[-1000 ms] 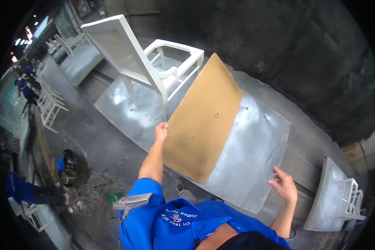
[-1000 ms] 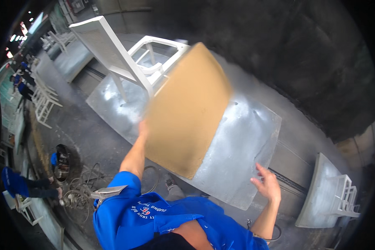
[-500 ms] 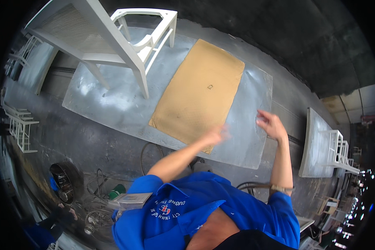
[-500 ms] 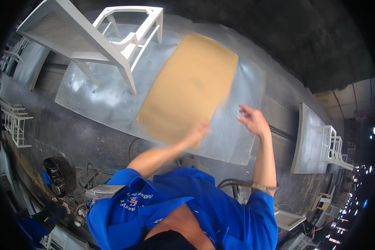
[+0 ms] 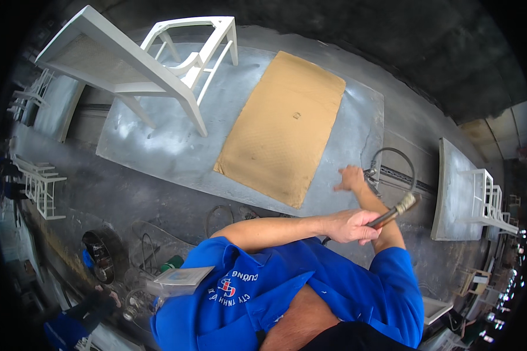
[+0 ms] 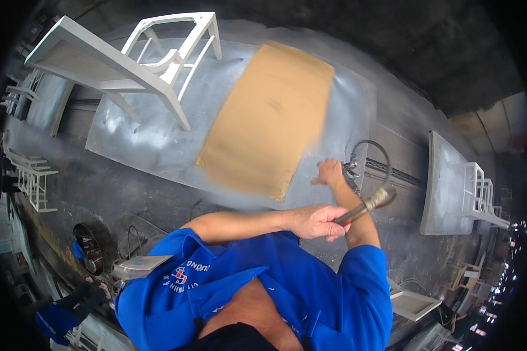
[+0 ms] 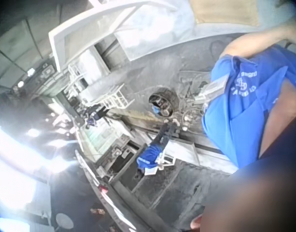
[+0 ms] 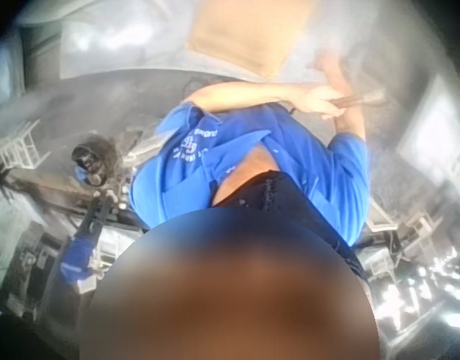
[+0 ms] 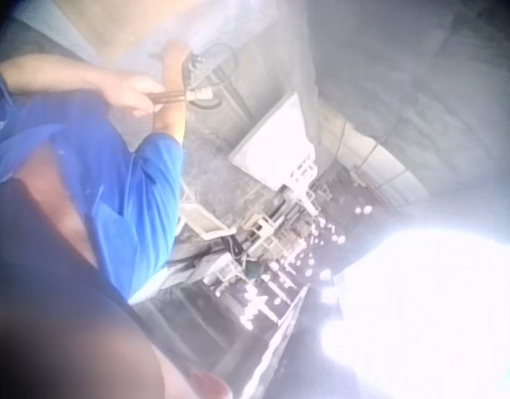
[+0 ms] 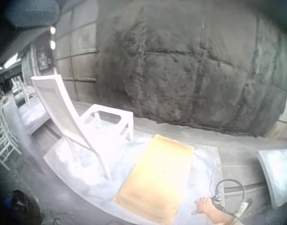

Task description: The person uses a spray gun to apply white paint to a chair frame, repeatedly flipping the chair and using a cardboard sheet to shield areas. The person sprays the legs, seat, and backrest, then sets the chair down and moves to the next unit.

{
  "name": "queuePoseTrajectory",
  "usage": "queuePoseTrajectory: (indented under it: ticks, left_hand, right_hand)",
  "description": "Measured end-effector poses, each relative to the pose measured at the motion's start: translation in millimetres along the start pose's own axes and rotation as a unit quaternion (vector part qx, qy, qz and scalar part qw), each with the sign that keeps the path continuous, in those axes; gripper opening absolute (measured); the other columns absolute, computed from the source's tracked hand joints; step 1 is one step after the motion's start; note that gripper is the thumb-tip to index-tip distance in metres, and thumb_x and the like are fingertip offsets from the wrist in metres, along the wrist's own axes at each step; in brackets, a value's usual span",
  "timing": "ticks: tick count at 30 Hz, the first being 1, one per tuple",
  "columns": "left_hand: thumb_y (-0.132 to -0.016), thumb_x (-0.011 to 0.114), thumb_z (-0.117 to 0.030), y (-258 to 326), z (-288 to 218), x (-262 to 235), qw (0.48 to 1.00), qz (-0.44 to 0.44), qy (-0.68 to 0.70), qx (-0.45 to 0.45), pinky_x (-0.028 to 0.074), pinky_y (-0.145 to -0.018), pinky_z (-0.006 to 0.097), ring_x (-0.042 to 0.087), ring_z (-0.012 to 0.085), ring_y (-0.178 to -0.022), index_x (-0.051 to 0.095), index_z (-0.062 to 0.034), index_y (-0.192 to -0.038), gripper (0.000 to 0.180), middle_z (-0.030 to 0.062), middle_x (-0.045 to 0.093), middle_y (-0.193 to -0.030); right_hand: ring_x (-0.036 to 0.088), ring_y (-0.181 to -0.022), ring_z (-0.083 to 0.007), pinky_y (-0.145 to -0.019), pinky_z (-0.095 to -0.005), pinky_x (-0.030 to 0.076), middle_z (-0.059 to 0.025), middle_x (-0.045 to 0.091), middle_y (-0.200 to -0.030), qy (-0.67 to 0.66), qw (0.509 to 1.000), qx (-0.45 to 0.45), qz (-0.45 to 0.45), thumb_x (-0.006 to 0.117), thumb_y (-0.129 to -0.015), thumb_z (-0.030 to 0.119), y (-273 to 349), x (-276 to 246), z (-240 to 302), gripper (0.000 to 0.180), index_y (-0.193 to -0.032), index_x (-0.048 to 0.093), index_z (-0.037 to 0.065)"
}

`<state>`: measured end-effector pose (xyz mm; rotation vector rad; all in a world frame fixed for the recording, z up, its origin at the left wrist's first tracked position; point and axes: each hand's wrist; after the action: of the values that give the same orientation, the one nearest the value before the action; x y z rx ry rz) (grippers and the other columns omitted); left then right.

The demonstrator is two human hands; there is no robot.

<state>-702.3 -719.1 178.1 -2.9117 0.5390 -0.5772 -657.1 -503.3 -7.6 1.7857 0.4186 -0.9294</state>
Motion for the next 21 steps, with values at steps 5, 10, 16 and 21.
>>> queuePoseTrajectory:
  ticks: [5,10,16,21]
  left_hand:
    - [-0.105,0.058,-0.035,-16,1,-15,0.994,-0.077,-0.079,-0.001,0.046,-0.068,0.031,0.058,0.0124,-0.07,0.056,-0.0058,-0.1,0.029,-0.0001,0.06,-0.07]
    - [-0.106,0.056,-0.037,-28,17,-8,0.988,-0.085,-0.124,-0.015,0.047,-0.07,0.032,0.06,0.0145,-0.07,0.057,-0.006,-0.1,0.031,0.0007,0.061,-0.069]
    - [-0.105,0.056,-0.034,-31,21,-7,0.988,-0.07,-0.129,-0.041,0.045,-0.064,0.029,0.058,0.0103,-0.069,0.055,-0.0065,-0.099,0.028,-0.0014,0.061,-0.071]
    - [-0.101,0.061,-0.032,-24,23,-3,0.982,0.019,-0.164,-0.092,0.048,-0.065,0.033,0.063,0.0149,-0.07,0.058,-0.006,-0.099,0.026,0.0027,0.063,-0.07]
  right_hand:
    - [0.038,-0.142,-0.0353,-0.108,-0.0559,0.039,-0.0188,0.043,-0.15,0.209,0.965,0.01,-0.159,0.074,-0.089,0.04,37,58,52,0.067,-0.146,0.052,0.012]
    - [0.043,-0.133,-0.0346,-0.095,-0.0635,0.05,-0.0168,0.045,-0.136,0.183,0.975,0.027,-0.119,0.069,-0.093,0.027,33,72,56,0.059,-0.146,0.049,0.012]
    - [0.054,-0.126,-0.0368,-0.085,-0.0598,0.057,-0.0187,0.053,-0.134,-0.074,0.994,0.081,0.007,0.071,-0.093,0.032,-20,115,11,0.06,-0.145,0.051,0.011]
    - [0.065,-0.118,-0.0387,-0.08,-0.055,0.061,-0.0219,0.063,-0.129,-0.182,0.975,0.12,0.032,0.071,-0.095,0.037,-53,117,-11,0.06,-0.144,0.052,0.008]
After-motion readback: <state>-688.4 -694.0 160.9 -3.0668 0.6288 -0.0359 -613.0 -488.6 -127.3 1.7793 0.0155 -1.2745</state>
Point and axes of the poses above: each hand's wrist, its own y-axis away from the middle knuckle, its own x-axis out of the palm, z = x × y
